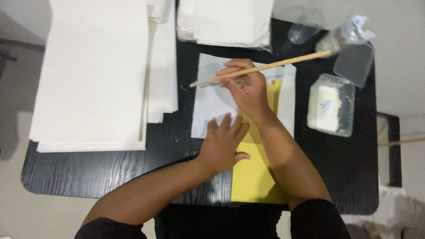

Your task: Folding paper bags and applying glue with a brush to seal them.

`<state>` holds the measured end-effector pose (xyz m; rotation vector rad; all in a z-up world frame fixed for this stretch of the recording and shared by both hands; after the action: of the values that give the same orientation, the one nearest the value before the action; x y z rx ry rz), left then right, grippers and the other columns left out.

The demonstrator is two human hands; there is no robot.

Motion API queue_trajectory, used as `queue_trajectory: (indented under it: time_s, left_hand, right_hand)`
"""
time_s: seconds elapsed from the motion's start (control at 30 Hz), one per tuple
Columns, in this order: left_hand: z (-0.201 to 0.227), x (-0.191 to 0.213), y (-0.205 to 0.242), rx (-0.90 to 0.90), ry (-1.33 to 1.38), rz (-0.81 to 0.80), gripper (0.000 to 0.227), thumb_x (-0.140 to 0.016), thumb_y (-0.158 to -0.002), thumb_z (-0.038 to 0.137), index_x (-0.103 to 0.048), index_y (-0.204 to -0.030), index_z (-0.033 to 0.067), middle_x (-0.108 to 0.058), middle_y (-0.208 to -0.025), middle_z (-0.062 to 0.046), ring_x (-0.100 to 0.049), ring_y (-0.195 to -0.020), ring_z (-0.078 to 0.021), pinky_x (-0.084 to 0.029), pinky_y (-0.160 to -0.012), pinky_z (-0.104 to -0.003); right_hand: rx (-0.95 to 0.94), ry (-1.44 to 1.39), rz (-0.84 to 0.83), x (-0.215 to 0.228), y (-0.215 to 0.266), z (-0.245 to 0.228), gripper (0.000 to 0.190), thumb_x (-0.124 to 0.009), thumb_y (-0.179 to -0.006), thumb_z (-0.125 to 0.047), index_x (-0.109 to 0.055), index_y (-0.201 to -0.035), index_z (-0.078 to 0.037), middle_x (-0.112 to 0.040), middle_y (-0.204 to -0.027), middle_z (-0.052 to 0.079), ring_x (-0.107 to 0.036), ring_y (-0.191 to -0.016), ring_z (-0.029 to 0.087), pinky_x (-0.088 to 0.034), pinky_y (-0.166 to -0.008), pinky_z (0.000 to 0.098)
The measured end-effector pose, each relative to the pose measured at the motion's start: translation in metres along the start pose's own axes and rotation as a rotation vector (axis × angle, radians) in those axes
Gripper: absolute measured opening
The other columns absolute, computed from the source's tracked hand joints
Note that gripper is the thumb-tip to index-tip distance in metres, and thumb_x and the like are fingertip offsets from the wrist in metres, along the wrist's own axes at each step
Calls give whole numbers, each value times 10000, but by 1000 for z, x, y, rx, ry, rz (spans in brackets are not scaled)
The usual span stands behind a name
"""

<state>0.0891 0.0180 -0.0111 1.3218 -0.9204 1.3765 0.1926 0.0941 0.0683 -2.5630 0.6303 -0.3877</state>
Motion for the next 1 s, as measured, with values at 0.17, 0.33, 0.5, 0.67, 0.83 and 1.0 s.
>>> queue_trajectory:
  time_s: [0.17,0.33,0.5,0.67,0.83,1.0]
  left_hand:
    - [3,-7,-5,-13,-49,-76,905,-299,-933,795,-303,-1589,171,-315,-1611,-122,-339,-1453,-402,-384,-1039,-657]
    - [7,-10,-6,-27,-52,-96,934,-266,-913,827,-334,-1582,180,-331,-1615,-117,-350,-1455,-410,-422,-1013,-652]
    - [10,17,-1,-45,-72,305,852,-539,-879,803,-523,-1415,141,-534,-1464,-81,-519,-1313,-364,-518,-860,-548]
    - [15,21,-6,-59,-160,297,833,-535,-853,840,-570,-1349,171,-556,-1426,-6,-561,-1253,-333,-494,-866,-524]
    - [34,51,-20,-9,-217,517,727,-656,-851,776,-661,-1175,125,-687,-1053,-51,-663,-972,-303,-432,-816,-450]
    - [92,36,-59,-166,86,376,721,-618,-972,565,-418,-1540,169,-469,-1576,-52,-492,-1359,-325,-414,-913,-533]
  right_hand:
    - [8,-59,33,31,10,-48,114,-737,-943,9,-673,-1036,29,-751,-969,175,-756,-783,199,-637,-729,297]
    - [102,-107,139,115,45,-66,171,-728,-971,-84,-657,-986,71,-713,-947,217,-757,-804,265,-648,-726,353]
    - [113,80,548,261,95,-45,173,-693,-1078,-193,-563,-1072,-79,-664,-939,205,-645,-730,240,-576,-666,349]
    - [119,219,803,348,147,-37,213,-584,-1110,-290,-502,-1091,-93,-584,-961,143,-560,-675,174,-549,-652,309]
    - [91,292,887,370,173,-4,154,-585,-1101,-223,-497,-1042,-111,-556,-852,94,-599,-600,204,-506,-577,300]
    - [-41,254,672,351,162,1,66,-533,-1102,-99,-498,-1131,-52,-537,-818,137,-567,-661,211,-569,-575,314]
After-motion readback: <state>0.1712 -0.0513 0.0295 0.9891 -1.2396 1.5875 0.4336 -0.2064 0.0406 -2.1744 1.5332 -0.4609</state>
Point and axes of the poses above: each hand's wrist, its own y-axis away from the middle knuckle, its own x-axis out of the back of the hand, z = x × y, the point moved 9 cm from there along -y, towards the middle knuckle
